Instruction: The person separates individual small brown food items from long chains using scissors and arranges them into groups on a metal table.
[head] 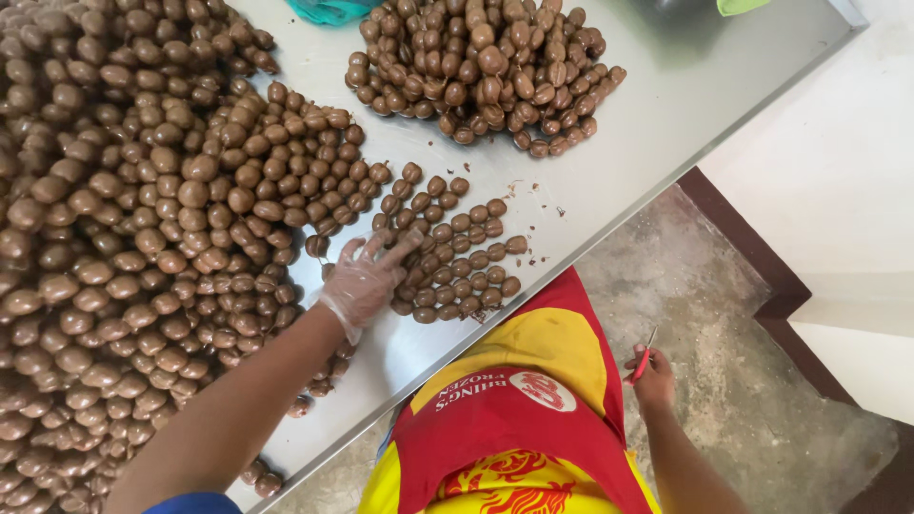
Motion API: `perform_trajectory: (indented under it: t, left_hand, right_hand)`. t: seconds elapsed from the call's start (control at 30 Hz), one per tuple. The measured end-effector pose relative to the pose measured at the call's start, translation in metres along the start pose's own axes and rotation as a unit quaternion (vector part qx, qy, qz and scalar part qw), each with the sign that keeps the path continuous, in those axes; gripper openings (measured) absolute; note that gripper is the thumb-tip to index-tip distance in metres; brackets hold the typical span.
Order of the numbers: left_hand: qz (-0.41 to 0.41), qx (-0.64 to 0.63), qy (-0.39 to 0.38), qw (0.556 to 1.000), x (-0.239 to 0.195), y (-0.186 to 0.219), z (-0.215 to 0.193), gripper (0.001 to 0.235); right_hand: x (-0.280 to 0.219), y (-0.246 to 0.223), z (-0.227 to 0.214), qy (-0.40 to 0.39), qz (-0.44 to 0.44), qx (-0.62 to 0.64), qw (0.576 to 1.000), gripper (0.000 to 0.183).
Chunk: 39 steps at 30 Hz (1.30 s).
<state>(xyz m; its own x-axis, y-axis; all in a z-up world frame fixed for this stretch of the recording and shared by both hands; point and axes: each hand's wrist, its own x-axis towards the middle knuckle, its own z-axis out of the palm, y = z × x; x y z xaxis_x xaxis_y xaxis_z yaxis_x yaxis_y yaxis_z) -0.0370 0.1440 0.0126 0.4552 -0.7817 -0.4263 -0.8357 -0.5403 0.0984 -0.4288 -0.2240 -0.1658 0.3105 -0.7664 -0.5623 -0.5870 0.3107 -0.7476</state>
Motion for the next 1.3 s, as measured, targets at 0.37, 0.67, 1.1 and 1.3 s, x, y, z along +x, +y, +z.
perform_trajectory:
  t: [0.37, 0.67, 1.1, 1.3]
  left_hand:
    - [-0.044, -0.207, 0.111, 0.971, -0.004, -0.004, -0.087, 0.049]
    - [-0.015, -0.488, 0.191, 0.852, -0.016, 0.002, -0.154, 0.037]
    - [-0.063, -0.129, 0.302, 0.942, 0.002, -0.024, -0.177, 0.034]
    - [-0.31, -0.179, 0.299, 0.885, 0.06, -0.06, -0.244, 0.026]
  right_hand:
    - [0.006, -0.002, 0.007, -0.023, -0.006, -0.04, 0.999, 0.035]
    - [-0.014, 0.022, -0.012, -0.011, -0.02, -0.064, 0.998, 0.039]
    - [0.039, -0.016, -0.043, -0.017, 0.07, -0.052, 0.996, 0.043]
    - [0.111, -0.074, -0.05, -0.011, 0.009, -0.007, 1.0, 0.038]
